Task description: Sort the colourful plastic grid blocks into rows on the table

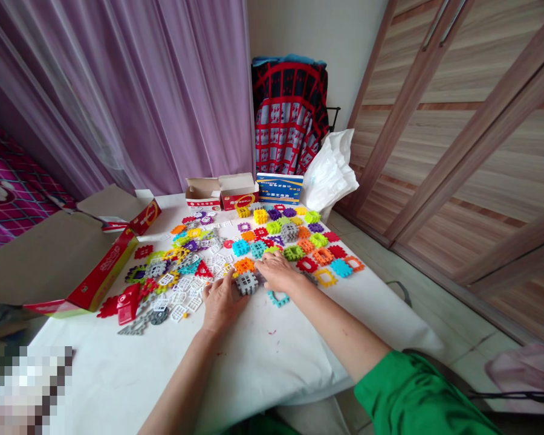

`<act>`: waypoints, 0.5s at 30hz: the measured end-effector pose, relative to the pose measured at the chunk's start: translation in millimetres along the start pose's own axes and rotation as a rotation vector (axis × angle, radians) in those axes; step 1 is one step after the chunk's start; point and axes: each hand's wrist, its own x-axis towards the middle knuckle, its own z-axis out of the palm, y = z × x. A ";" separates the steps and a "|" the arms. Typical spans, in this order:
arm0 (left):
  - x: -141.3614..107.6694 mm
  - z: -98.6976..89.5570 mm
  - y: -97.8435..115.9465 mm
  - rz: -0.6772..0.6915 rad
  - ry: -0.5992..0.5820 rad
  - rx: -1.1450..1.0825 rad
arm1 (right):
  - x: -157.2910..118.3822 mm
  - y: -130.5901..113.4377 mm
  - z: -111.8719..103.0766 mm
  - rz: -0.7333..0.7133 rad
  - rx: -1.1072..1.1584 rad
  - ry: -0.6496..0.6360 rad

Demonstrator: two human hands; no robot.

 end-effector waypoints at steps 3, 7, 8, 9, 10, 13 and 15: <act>2.5 1.5 -1.6 0.015 -0.009 0.008 | 2.1 2.1 6.1 -0.023 -0.019 0.015; 5.9 1.9 -3.5 0.026 -0.034 0.019 | 0.6 2.5 9.2 -0.028 0.008 0.041; 6.5 1.8 -3.7 0.027 -0.039 0.021 | -1.5 2.9 7.1 -0.022 0.027 0.046; 6.9 1.7 -3.8 0.027 -0.043 0.024 | -4.6 3.7 4.1 -0.013 0.054 0.057; 7.3 1.6 -3.7 0.025 -0.046 0.026 | -8.5 5.1 0.6 -0.001 0.088 0.078; 6.9 1.2 -3.5 0.025 -0.048 0.032 | -24.4 10.7 -7.6 0.042 0.212 0.204; 5.3 1.0 -4.8 0.037 -0.046 0.037 | -36.5 12.1 -5.5 0.068 0.273 0.320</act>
